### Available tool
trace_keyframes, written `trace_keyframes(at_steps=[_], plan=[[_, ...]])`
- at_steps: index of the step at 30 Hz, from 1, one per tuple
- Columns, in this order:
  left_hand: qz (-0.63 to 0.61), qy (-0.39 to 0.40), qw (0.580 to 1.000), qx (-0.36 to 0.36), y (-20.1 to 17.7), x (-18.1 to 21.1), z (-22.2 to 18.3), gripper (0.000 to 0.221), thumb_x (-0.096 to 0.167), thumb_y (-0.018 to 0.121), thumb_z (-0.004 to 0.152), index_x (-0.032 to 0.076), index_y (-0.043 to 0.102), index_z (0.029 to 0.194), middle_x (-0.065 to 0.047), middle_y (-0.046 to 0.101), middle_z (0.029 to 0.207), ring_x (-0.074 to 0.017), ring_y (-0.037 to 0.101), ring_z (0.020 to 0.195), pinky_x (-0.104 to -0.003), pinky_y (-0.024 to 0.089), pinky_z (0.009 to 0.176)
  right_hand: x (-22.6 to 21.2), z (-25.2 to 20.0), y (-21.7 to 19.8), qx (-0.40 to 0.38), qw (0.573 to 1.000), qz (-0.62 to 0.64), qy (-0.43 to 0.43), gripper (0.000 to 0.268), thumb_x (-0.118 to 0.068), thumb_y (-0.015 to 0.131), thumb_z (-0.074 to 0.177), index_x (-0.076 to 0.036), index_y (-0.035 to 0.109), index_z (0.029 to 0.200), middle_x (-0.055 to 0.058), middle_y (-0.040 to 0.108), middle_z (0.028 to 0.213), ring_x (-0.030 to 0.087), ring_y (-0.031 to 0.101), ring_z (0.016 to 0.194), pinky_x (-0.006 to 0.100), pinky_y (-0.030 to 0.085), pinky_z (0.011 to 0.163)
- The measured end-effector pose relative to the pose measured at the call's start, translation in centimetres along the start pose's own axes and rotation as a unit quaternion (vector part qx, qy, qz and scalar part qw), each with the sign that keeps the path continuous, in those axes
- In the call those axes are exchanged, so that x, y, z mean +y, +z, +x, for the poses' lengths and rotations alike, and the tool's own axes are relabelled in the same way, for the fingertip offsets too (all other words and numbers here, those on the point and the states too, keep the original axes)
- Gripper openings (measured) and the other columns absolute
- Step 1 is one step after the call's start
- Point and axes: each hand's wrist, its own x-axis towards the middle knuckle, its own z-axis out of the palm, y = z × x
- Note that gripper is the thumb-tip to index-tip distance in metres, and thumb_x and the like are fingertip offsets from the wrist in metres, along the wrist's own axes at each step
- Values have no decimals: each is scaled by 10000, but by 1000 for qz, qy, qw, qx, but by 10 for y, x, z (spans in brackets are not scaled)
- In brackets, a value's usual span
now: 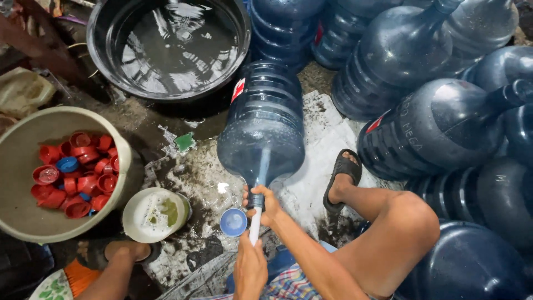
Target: Cleaning the interior of a large plastic water jug using water and a scrubbing tool
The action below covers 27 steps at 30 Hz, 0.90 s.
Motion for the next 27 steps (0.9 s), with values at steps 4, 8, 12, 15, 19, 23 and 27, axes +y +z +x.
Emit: trace_keyframes(at_steps=[4,8,12,15,19,23,27], plan=[[-46,-43,996,-60,5,-22,27,301,360,374,935,96,512,975,-105,623,773,-265,590,676,-418,441,645,6,-4,7,25,999,-26,-16,330,-130,543,749,-100,498,1074,51,560,831,170,560,686,247,403,428],[-695,-155,535,-455,-12,-46,75,440,521,361,970,142,483,783,57,363,472,-28,244,299,-203,167,240,9,-7,13,38,997,-49,-44,328,-143,531,749,-84,500,1069,72,560,814,174,552,693,294,461,565],[-760,-110,374,-519,-4,-35,68,557,493,284,1011,94,501,688,47,402,449,-51,304,283,-208,262,236,7,4,2,-24,1000,-5,-12,315,-118,545,747,-98,479,1055,74,546,817,166,559,695,185,402,407],[-620,-207,672,-347,-10,-30,47,385,474,421,950,92,476,939,-16,446,522,-82,309,326,-237,254,263,10,4,-7,-16,999,26,13,335,-111,539,735,-124,486,1065,65,543,829,160,538,698,161,331,354],[-194,-126,966,-117,3,-38,14,261,320,409,937,147,495,1112,-134,596,725,-286,513,553,-408,382,487,14,10,-15,12,1000,11,-5,338,-107,540,752,-124,487,1085,60,562,832,170,556,684,198,349,365],[-49,-16,998,-31,5,-47,25,370,406,446,897,65,578,955,-177,661,713,-346,616,617,-461,458,612,14,2,-3,34,999,-8,-17,359,-116,530,745,-131,467,1099,60,546,844,168,545,689,258,443,476],[-473,-236,816,-237,-16,-54,39,372,421,457,952,89,442,785,1,304,499,-94,226,336,-264,145,283,9,2,0,36,998,-28,-34,348,-134,539,740,-112,491,1083,53,562,828,161,554,678,283,472,511]])
